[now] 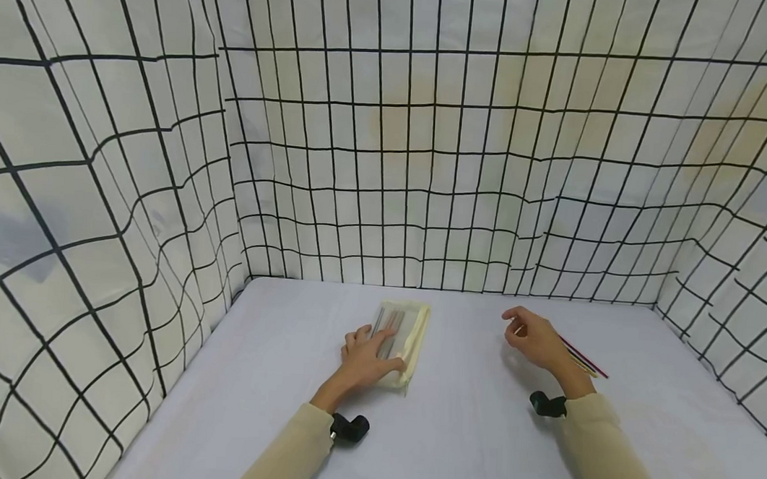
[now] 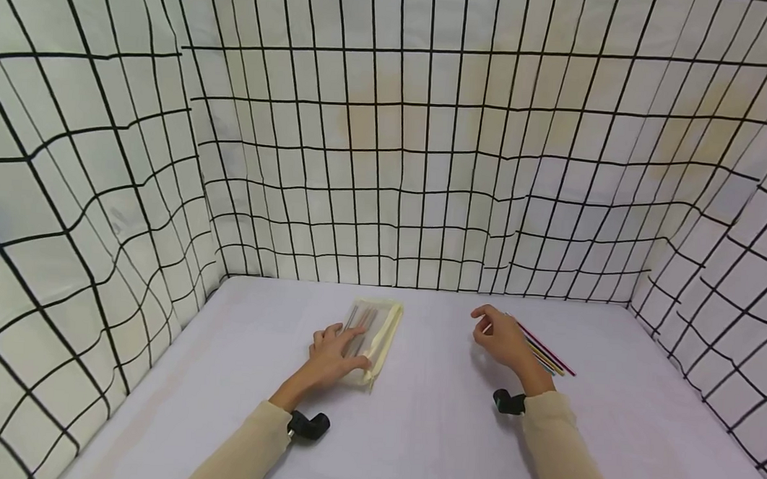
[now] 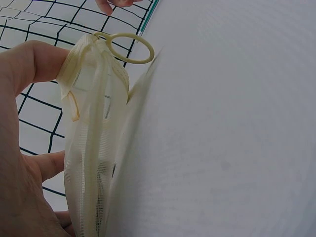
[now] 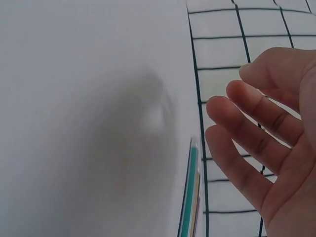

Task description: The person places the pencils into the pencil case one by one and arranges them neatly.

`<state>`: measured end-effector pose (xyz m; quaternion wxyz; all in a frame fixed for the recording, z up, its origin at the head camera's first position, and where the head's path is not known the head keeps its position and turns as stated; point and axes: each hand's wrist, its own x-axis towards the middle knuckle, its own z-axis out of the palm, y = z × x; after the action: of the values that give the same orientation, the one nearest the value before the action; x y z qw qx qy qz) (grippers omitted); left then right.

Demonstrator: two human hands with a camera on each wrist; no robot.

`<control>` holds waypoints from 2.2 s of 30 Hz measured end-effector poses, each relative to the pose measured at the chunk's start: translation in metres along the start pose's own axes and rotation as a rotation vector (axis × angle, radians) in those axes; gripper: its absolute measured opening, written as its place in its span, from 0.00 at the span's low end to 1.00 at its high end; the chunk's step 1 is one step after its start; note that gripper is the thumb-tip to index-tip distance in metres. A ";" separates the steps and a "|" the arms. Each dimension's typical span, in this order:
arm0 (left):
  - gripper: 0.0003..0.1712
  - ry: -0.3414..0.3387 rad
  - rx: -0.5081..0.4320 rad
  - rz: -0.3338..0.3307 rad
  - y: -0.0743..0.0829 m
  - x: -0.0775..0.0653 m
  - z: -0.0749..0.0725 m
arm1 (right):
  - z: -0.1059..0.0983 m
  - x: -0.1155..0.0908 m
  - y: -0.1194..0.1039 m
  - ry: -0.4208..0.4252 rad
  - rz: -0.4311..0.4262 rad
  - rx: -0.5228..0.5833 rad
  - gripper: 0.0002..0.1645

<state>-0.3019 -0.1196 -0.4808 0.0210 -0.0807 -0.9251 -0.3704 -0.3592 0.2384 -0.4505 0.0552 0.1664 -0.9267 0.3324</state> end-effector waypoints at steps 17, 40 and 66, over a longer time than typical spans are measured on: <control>0.47 -0.006 -0.007 0.017 -0.002 0.001 -0.001 | -0.026 -0.014 0.030 -0.026 0.028 -0.145 0.24; 0.46 -0.006 -0.022 0.021 -0.002 0.000 0.001 | -0.042 -0.021 0.054 -0.082 0.139 -0.213 0.30; 0.46 -0.010 -0.016 0.009 0.001 0.000 0.000 | -0.034 -0.019 0.052 -0.113 0.102 -0.287 0.29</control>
<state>-0.3016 -0.1194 -0.4802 0.0175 -0.0867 -0.9218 -0.3775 -0.3600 0.3024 -0.4593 0.0091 0.1279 -0.9735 0.1891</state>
